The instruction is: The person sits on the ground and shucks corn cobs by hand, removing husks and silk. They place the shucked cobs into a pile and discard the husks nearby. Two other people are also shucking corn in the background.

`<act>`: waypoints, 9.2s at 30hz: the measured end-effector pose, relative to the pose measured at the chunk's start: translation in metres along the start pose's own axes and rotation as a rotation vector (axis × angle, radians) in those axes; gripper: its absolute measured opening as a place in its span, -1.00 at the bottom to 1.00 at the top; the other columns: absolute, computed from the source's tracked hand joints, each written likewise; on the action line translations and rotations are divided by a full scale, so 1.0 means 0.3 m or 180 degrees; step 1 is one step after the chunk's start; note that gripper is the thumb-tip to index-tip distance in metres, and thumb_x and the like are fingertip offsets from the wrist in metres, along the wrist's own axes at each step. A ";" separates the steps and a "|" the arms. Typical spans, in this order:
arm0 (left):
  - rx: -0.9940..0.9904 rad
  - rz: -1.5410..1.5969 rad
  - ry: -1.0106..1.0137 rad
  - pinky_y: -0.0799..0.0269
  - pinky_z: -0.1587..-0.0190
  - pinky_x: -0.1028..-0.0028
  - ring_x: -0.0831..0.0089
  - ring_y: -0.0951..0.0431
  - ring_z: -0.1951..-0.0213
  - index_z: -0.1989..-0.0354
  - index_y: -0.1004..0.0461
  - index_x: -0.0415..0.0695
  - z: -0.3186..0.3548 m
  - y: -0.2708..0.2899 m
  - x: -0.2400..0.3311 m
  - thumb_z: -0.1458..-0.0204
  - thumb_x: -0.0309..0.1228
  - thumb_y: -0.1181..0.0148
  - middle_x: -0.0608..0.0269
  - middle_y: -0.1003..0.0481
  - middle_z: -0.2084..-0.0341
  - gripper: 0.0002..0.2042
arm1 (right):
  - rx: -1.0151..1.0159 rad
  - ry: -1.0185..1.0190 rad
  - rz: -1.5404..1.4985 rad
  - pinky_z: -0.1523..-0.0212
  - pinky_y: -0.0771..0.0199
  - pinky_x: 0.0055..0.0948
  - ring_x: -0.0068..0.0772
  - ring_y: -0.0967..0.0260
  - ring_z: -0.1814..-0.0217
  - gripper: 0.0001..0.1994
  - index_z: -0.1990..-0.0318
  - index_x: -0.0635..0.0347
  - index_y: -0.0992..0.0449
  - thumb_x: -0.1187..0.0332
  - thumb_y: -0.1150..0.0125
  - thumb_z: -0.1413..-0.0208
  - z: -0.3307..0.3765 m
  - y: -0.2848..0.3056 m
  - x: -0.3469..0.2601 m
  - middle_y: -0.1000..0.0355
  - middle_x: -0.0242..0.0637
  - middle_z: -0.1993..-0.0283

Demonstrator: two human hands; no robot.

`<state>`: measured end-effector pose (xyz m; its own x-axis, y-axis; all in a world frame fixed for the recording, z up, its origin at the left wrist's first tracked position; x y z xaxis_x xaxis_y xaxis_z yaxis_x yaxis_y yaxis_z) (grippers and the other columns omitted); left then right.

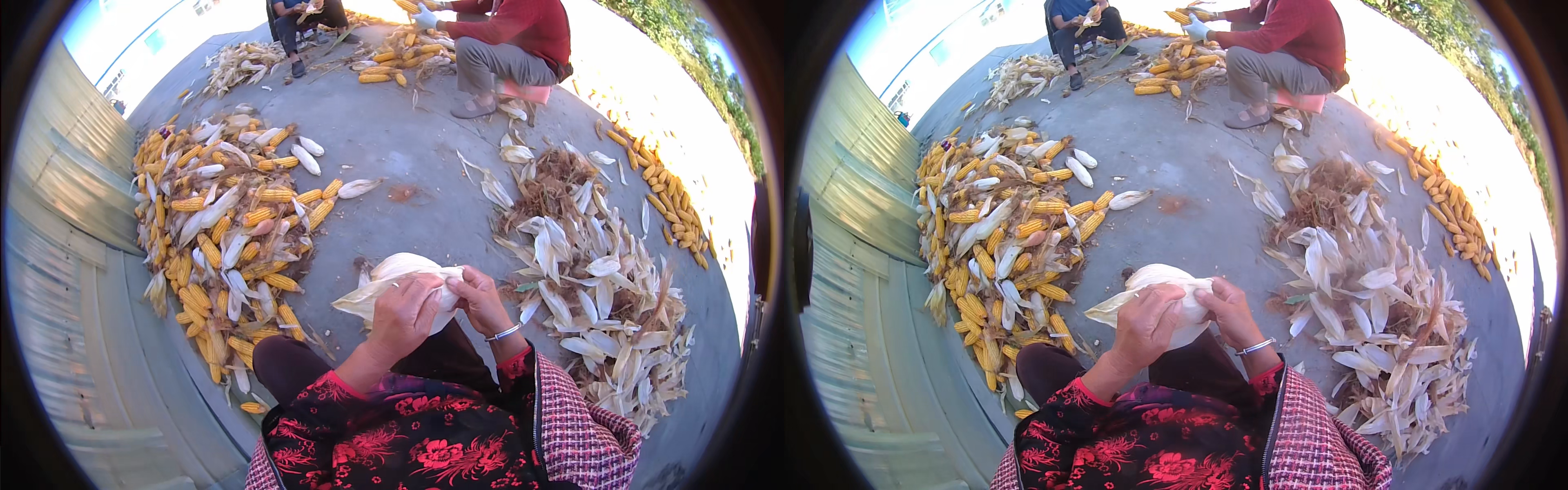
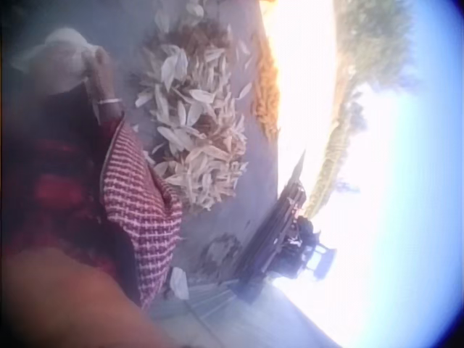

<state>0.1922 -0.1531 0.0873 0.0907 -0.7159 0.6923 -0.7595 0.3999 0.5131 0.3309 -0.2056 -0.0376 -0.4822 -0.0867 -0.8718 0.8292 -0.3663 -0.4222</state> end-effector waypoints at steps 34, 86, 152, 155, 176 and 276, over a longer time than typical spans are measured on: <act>-0.0101 -0.1045 -0.0290 -0.21 -0.23 0.21 0.19 -0.36 -0.15 0.02 -0.55 -0.12 0.107 -0.107 -0.159 0.01 -0.48 -0.20 0.21 -0.46 -0.05 -0.68 | -0.0042 0.0396 0.0926 0.27 -0.36 -0.66 -0.73 -0.35 0.27 -0.86 0.16 0.23 -0.54 0.40 -0.25 -0.17 -0.091 0.061 -0.049 -0.48 -0.49 0.29; 0.0571 0.0984 0.1285 -0.14 -0.29 0.23 0.18 -0.24 -0.22 -0.34 -0.04 -0.29 0.225 -0.092 -0.400 -0.12 -0.21 -0.13 -0.05 -0.22 -0.20 -0.31 | -0.0047 0.0879 0.1978 -0.39 -0.06 -0.36 -0.19 -0.16 -0.39 -0.46 -0.26 0.39 -0.29 0.11 0.32 -0.39 -0.170 -0.040 0.104 -0.29 -0.02 -0.30; 0.0926 0.3673 0.4583 -0.44 -0.01 0.36 0.39 -0.48 -0.01 -0.18 -0.31 -0.29 0.643 -0.267 -1.342 0.06 -0.31 -0.36 0.15 -0.46 -0.01 -0.38 | -0.0776 0.0569 0.2234 -0.02 -0.45 -0.37 -0.33 -0.51 0.01 -0.59 -0.20 0.32 -0.33 0.31 -0.11 -0.27 -0.638 -0.664 -0.103 -0.48 -0.04 -0.04; 0.1173 0.3911 0.3687 -0.39 -0.08 0.39 0.41 -0.47 -0.03 -0.18 -0.30 -0.30 0.397 -0.092 -1.216 0.04 -0.34 -0.34 0.18 -0.46 0.00 -0.40 | -0.0683 0.0646 0.2242 -0.03 -0.45 -0.37 -0.27 -0.51 -0.01 -0.58 -0.19 0.33 -0.33 0.30 -0.12 -0.26 -0.636 -0.671 -0.092 -0.48 -0.04 -0.04; 0.1760 0.1770 0.2439 -0.38 0.37 0.61 0.69 -0.45 0.43 0.20 -0.54 -0.25 0.248 0.700 -0.728 -0.16 -0.35 -0.23 0.40 -0.52 0.46 -0.80 | -0.2545 0.0106 0.2193 0.20 -0.43 -0.42 -0.51 -0.38 0.22 -0.60 0.14 0.31 -0.46 0.13 -0.34 -0.10 -0.488 -0.956 0.167 -0.45 -0.27 0.27; 0.2780 0.5093 0.1612 -0.38 -0.13 0.26 0.29 -0.49 0.01 0.07 -0.43 -0.21 0.241 0.633 -0.846 -0.28 -0.35 0.05 0.15 -0.52 0.12 -0.78 | -0.1405 -0.0186 0.0359 -0.26 -0.26 -0.36 -0.33 -0.26 -0.29 -0.37 -0.28 0.46 -0.23 0.35 -0.31 -0.12 -0.605 -0.911 0.184 -0.32 -0.08 -0.24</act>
<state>-0.0216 0.0632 -0.0277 -0.9034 0.2625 0.3391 -0.3640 -0.0513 -0.9300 0.1289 0.0578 -0.0153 -0.3867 -0.1603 -0.9082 0.9124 0.0771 -0.4021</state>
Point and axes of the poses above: each hand's wrist, its own z-axis away from the middle knuckle, its own y-axis out of the back of the hand, x = y × z, the point moved 7 cm from there along -z, towards the middle knuckle
